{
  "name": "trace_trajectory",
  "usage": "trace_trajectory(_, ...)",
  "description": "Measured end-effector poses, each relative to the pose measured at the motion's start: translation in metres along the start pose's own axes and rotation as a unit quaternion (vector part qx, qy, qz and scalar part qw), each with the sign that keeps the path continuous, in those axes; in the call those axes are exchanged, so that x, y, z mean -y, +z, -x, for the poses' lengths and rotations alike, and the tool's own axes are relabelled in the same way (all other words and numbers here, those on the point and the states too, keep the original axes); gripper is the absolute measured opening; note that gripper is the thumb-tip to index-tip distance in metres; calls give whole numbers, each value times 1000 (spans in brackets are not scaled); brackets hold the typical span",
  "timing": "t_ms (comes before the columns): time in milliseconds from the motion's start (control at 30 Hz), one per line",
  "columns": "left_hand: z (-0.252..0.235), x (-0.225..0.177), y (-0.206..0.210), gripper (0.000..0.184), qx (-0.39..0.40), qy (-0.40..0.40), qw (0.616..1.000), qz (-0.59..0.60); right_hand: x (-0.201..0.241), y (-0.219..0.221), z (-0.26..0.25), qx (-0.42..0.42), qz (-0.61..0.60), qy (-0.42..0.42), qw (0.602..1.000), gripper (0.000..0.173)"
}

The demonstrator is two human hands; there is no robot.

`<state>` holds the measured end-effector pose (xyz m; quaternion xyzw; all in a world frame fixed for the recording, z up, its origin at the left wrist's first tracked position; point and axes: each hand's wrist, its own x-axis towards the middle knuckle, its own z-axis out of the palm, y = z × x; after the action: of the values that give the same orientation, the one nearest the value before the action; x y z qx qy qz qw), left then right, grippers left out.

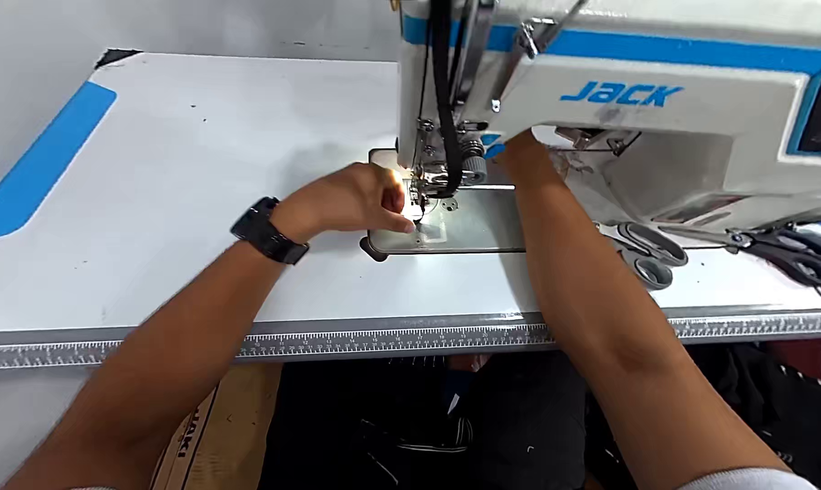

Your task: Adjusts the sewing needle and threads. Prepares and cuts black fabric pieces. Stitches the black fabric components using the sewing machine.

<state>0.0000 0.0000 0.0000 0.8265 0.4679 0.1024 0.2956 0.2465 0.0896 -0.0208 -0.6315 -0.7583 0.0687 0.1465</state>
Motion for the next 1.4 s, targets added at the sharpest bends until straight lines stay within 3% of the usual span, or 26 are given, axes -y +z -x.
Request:
trace_trajectory(133,-7,10,-3,20,34,53,997,-43,2,-4,36,-32,-38,30,998,40)
trace_trajectory(267,-7,58,-38,22,12,84,994,-64,37,-51,56,73,65,31,995,44)
trace_trajectory(367,49,39,-67,25,-96,78,992,-28,9,-79,152,95,-26,-108,989,33)
trace_trajectory(433,120,7,-57,22,-179,164,966,92,-30,-83,247,204,-191,-231,932,29)
trace_trajectory(500,184,-15,4,22,-103,244,936,230,-70,-70,316,384,-323,-274,820,37)
trace_trajectory(533,203,-18,47,28,-34,251,936,246,-89,-63,336,409,-354,-259,800,37)
trace_trajectory(567,214,-17,93,30,9,228,945,236,-105,-60,348,376,-363,-225,822,35)
trace_trajectory(667,225,-24,197,35,10,119,984,130,-108,-71,329,109,-282,-86,949,27)
trace_trajectory(767,214,-51,198,33,-28,156,984,86,-89,-70,226,-62,-123,-8,990,28)
trace_trajectory(867,204,-83,157,33,-105,194,974,43,-81,-59,126,-80,-34,67,994,33)
trace_trajectory(1000,213,-92,124,34,-213,162,964,0,-93,-62,52,53,-25,82,995,41)
trace_trajectory(1067,226,-82,125,35,-224,147,963,23,-86,-68,55,26,-8,67,997,41)
trace_trajectory(1167,251,-56,134,35,-214,111,970,43,-61,-74,104,-48,-47,55,996,37)
trace_trajectory(1300,285,-35,127,33,-110,30,990,82,-47,-67,198,-90,-148,21,985,26)
trace_trajectory(1367,296,-25,125,36,-91,2,991,102,-55,-66,214,-108,-302,42,946,28)
trace_trajectory(1400,299,-23,123,37,-91,-5,990,112,-57,-67,210,-108,-439,60,890,32)
